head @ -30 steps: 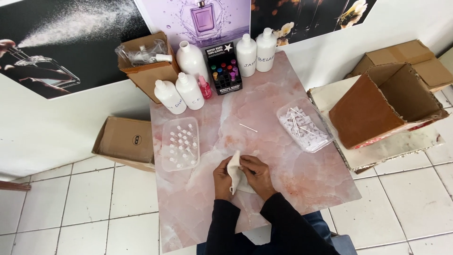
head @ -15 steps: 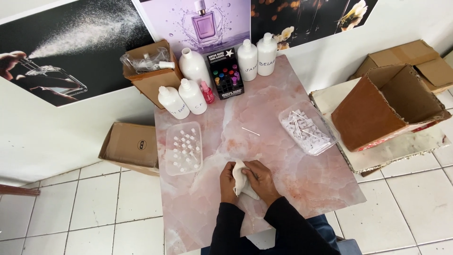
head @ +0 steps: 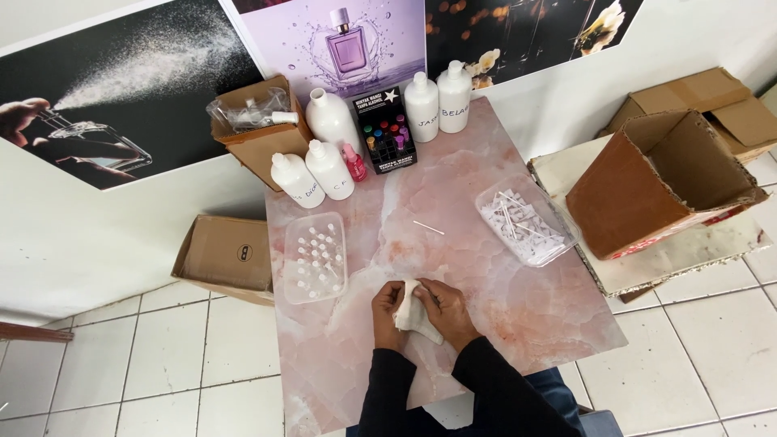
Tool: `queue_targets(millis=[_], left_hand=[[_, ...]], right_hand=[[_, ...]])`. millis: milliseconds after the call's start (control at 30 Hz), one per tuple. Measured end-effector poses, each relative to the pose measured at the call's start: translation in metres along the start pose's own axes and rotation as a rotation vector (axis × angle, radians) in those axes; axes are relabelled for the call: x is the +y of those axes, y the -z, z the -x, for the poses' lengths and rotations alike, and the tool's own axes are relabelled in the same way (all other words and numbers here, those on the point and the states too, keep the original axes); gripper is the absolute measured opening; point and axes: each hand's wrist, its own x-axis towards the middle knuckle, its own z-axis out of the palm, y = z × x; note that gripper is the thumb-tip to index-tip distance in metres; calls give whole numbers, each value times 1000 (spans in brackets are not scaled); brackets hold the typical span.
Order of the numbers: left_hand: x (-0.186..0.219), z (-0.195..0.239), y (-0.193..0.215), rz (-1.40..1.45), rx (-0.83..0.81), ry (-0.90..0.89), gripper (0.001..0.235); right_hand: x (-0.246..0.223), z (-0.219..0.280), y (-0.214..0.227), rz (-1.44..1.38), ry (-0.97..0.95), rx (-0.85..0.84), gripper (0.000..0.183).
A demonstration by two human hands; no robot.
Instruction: Assembling perfume samples by inserting scent sticks into small white pouches
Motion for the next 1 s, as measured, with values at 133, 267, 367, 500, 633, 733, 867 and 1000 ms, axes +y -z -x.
queue_targets(millis=[133, 267, 367, 500, 633, 733, 867, 1000], left_hand=[[-2, -2, 0, 33, -14, -24, 8], [5, 1, -5, 43, 50, 105, 13], [-11, -7, 6, 50, 56, 186, 14], [-16, -11, 9, 51, 48, 137, 18], [-12, -5, 7, 91, 45, 154, 16], [-4, -4, 4, 124, 66, 109, 7], [-19, -6, 4, 161, 131, 102, 20], [1, 2, -6, 200, 156, 165, 14]], right_hand=[[-15, -4, 2, -22, 60, 40, 24], [-31, -4, 3, 40, 240, 108, 20], [-33, -3, 5, 57, 311, 92, 22], [-31, 0, 7, -11, 155, 63, 26], [-11, 4, 4, -43, 39, 46, 22], [-13, 1, 2, -70, -6, 49, 21], [-13, 3, 2, -116, -8, 138, 21], [-11, 4, 4, -127, -25, 141, 16]])
